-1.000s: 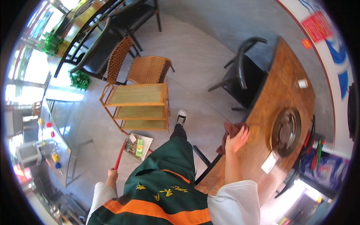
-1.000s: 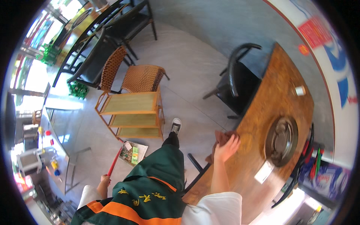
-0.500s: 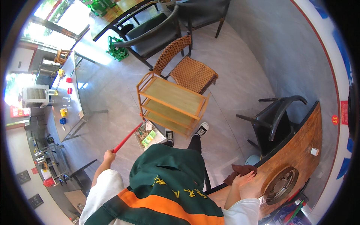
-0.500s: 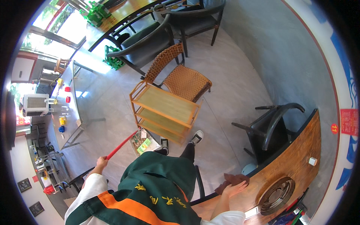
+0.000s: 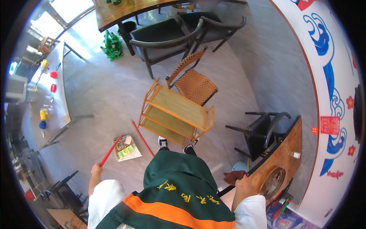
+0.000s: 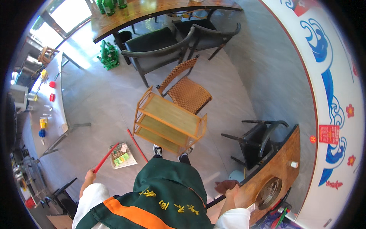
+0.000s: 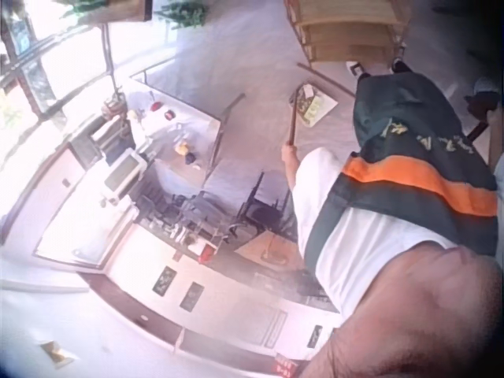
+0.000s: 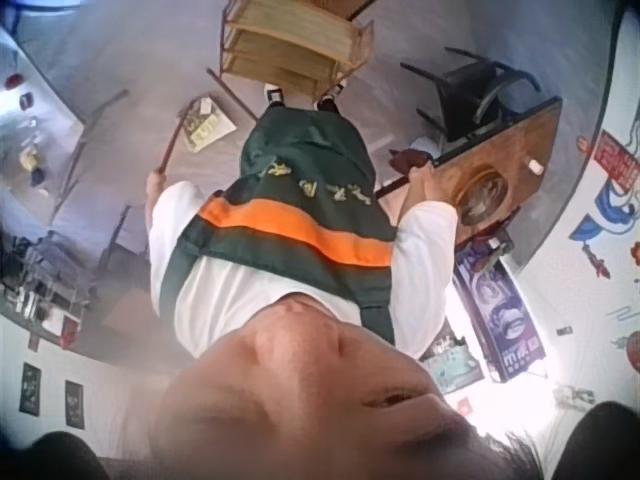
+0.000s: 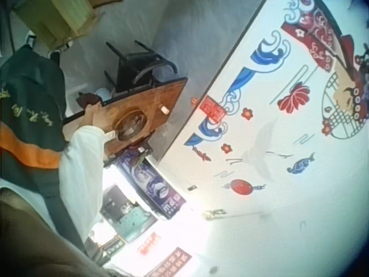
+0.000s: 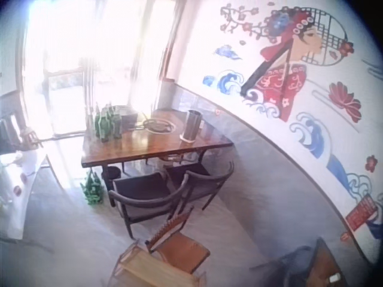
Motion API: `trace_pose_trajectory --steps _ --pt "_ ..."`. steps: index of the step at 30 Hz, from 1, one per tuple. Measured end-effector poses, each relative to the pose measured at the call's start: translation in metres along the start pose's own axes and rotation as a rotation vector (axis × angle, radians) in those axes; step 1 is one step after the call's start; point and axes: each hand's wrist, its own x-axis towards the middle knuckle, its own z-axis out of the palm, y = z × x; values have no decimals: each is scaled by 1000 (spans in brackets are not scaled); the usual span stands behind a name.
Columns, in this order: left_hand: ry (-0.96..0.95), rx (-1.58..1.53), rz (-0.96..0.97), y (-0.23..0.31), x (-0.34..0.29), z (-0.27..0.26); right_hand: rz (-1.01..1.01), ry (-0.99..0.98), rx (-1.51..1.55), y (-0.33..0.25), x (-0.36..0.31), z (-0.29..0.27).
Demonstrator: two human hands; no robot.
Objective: The person wipes down several restaurant tables and chairs with a cloth, sweeps debris from a tabletop using a broom, and then discards the collected waste into a trash can.
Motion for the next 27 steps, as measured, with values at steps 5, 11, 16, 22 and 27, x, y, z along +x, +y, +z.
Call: trace_pose_trajectory --steps 5,11,16,22,27 --pt "-43 193 18 -1 30 13 97 -35 24 -1 4 -28" --pt "32 163 126 -2 55 12 184 126 41 13 -3 -1" --pt "73 261 204 47 66 -11 374 243 301 34 -17 36" --pt "219 311 538 170 68 -61 302 653 508 33 1 52" --pt "210 185 942 401 -23 -81 547 236 566 55 62 43"
